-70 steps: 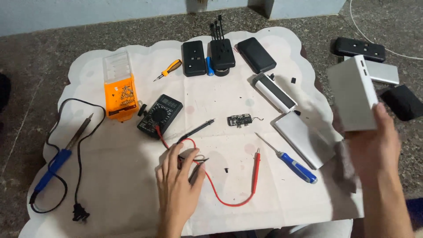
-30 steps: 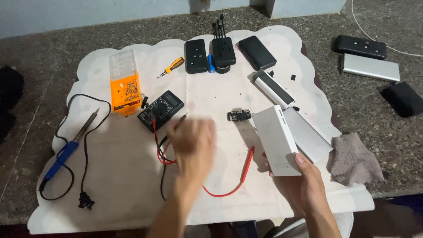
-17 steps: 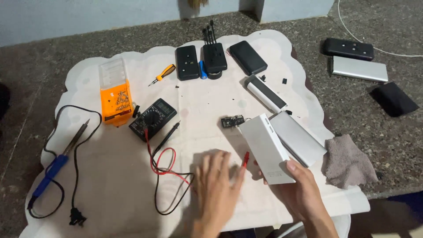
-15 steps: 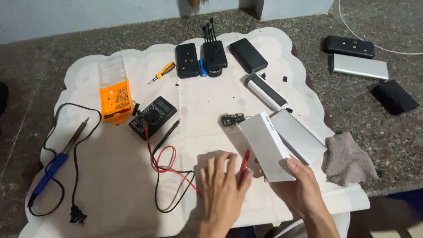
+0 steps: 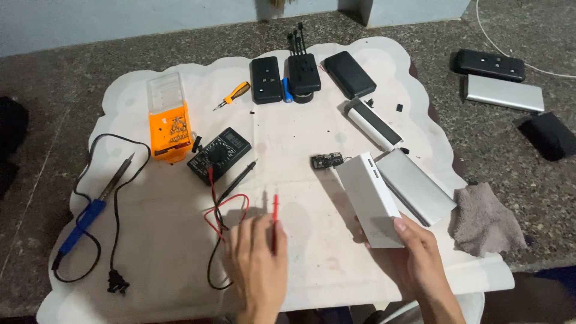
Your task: Assembling the internal components of a power bank, including testing batteries with a multimeter and fitting them into the chassis.
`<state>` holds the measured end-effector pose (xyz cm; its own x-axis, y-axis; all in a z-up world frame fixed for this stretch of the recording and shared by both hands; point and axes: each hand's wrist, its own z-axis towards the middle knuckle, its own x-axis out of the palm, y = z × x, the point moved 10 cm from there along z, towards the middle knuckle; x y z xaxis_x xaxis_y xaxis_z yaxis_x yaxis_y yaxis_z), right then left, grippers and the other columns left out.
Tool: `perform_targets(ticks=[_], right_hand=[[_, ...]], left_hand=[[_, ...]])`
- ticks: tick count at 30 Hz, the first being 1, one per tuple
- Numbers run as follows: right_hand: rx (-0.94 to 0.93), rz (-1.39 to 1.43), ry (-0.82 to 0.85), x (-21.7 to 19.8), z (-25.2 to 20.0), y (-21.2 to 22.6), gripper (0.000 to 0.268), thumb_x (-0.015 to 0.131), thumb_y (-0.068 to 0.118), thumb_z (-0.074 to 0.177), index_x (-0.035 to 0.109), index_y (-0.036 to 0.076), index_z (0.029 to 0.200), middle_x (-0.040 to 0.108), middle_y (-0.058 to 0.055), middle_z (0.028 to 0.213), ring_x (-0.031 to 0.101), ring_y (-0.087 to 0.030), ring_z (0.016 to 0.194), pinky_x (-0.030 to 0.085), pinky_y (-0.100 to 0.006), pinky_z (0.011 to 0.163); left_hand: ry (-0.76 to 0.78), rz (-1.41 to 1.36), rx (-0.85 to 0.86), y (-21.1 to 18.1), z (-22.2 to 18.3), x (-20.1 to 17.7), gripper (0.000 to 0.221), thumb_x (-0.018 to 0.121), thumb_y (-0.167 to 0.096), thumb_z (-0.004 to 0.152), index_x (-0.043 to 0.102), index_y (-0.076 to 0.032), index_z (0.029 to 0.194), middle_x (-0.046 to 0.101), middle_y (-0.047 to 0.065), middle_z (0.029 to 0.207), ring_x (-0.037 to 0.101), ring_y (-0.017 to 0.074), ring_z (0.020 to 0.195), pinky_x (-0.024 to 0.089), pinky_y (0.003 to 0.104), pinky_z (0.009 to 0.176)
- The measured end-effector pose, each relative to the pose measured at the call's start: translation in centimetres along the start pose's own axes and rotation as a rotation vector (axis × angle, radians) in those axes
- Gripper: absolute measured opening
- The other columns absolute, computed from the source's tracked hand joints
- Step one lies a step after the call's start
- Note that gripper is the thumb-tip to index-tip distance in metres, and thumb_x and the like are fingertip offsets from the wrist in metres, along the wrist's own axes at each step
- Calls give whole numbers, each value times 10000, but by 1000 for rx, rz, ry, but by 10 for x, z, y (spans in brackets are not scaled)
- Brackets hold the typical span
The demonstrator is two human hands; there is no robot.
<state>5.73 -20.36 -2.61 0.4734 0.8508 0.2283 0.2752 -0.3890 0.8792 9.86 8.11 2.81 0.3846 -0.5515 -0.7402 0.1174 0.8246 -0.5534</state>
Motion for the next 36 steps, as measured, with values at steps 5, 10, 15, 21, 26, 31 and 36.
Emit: perform_targets(ticks=[5,10,15,21,26,31,36], right_hand=[[-109,-247,6,-13,9,-15,471,586,110,888,662,-30,1331,718,-219,1350,652,-312,1191,479,-430,1053],[-223,-434,75,37,-15,3,426,741,129,792,780,98,1214,848,-119,1213,789,-242,1015,609,-369,930],[-760,-1008,-76,100,-59,27,530,832,391,749,772,172,1228,672,-139,1226,571,-252,1026,544,-382,837],[-769,-1085,-8,120,-48,37,648,751,482,828,680,84,1334,615,-151,1194,509,-264,1026,419,-424,902],[-1019,-1158,41,140,-8,87,498,689,18,816,673,58,1313,577,-179,1327,519,-314,1136,489,-434,924],[-1016,-1459,137,155,32,78,571,675,80,806,633,99,1375,640,-47,1385,516,-293,1242,397,-457,967],[-1143,-1278,41,124,21,110,449,795,113,741,770,22,1179,741,-152,1070,654,-291,953,508,-430,853]], left_hand=[[-55,135,50,4,2,-43,198,752,-178,852,695,-114,1031,664,30,927,628,252,852,502,431,818],[-116,157,90,17,2,-52,215,774,-161,838,694,-95,1026,687,48,940,606,263,837,508,397,769],[-90,170,75,16,4,-52,216,757,-160,836,685,-103,1031,708,22,1054,612,255,921,508,390,829],[-53,151,6,23,3,-51,210,763,-162,827,688,-124,1019,686,28,971,602,260,914,496,415,847],[-29,142,19,20,5,-50,192,759,-167,836,693,-114,1008,673,23,955,592,251,884,493,414,833],[-59,131,26,22,5,-53,204,761,-164,827,700,-112,1015,674,31,953,592,252,879,498,405,831],[23,163,-29,34,5,-42,189,763,-202,840,698,-131,1003,673,23,941,609,243,910,508,414,811]])
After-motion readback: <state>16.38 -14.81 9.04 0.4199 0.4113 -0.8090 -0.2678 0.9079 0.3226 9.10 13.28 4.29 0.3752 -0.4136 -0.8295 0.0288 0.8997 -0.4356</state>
